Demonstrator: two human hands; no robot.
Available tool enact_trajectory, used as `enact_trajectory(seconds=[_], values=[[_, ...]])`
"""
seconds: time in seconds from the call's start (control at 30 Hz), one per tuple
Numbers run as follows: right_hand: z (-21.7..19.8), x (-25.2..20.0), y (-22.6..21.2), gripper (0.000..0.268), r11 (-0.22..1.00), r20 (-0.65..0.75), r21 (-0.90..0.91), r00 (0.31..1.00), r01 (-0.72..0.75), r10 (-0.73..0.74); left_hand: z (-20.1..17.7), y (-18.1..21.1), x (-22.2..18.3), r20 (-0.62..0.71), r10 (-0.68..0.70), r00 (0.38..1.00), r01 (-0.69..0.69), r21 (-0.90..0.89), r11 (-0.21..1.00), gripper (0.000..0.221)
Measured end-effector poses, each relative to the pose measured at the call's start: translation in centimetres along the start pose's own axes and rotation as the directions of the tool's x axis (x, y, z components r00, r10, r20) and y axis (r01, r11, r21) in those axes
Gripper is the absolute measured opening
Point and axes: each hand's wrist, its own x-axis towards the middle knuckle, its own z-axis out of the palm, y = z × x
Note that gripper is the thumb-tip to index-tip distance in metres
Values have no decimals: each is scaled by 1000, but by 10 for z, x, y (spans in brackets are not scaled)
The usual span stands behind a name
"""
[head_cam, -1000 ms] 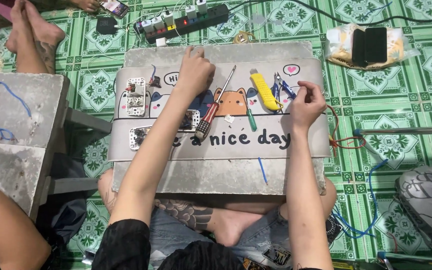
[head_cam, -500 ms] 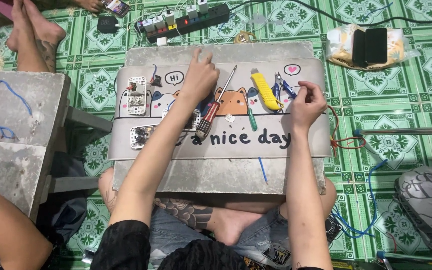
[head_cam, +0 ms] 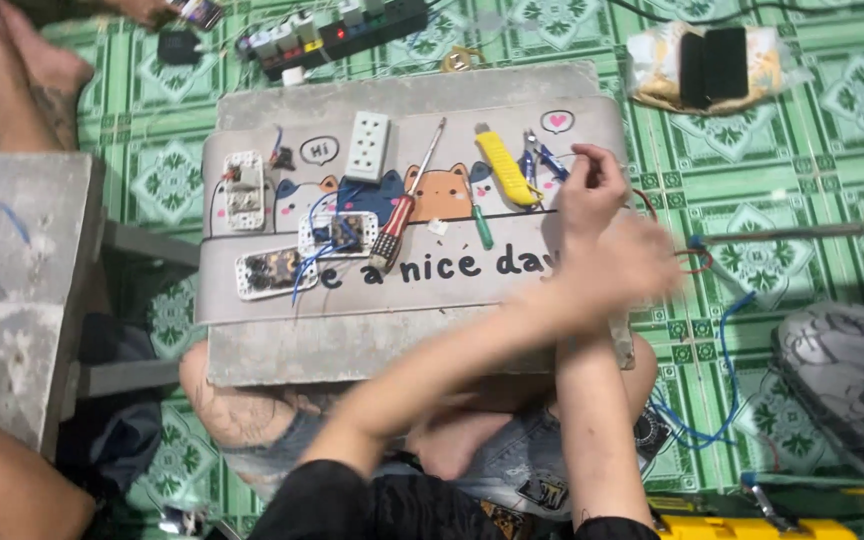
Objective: The person sits on the floor and works on electrical outlet components using a utility knife to strip wires and a screwdriver to tighten connections. They handle multiple outlet units and wires, occasionally adjusting their position and tools.
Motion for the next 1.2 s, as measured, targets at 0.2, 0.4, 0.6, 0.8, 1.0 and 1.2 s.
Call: enact_trajectory(seconds=[0.2,0.4,0.6,0.8,1.0,1.2], values=[[-1,-1,-18,20,986,41,-105,991,131,-128,186,156,-2,41,59,997,-55,-100,994,14],[4,-12,-57,5,763,557,-129,683,633,-473,160,149,-12,-79,208,975,-216,-123,969,19],[15,-23,-62,8,775,653,-260,696,576,-298,60,115,-12,-146,151,978,-166,-92,982,5],[22,-27,-57,13,786,657,-338,728,517,-196,-99,63,-72,-288,-65,956,23,-145,989,15],[26,-31,-68,10,667,675,-354,672,656,-303,-161,16,-205,-195,-400,895,423,91,902,23],[14,-26,-74,9,838,601,-220,746,499,-286,-197,38,-196,-52,-571,819,573,30,819,17]])
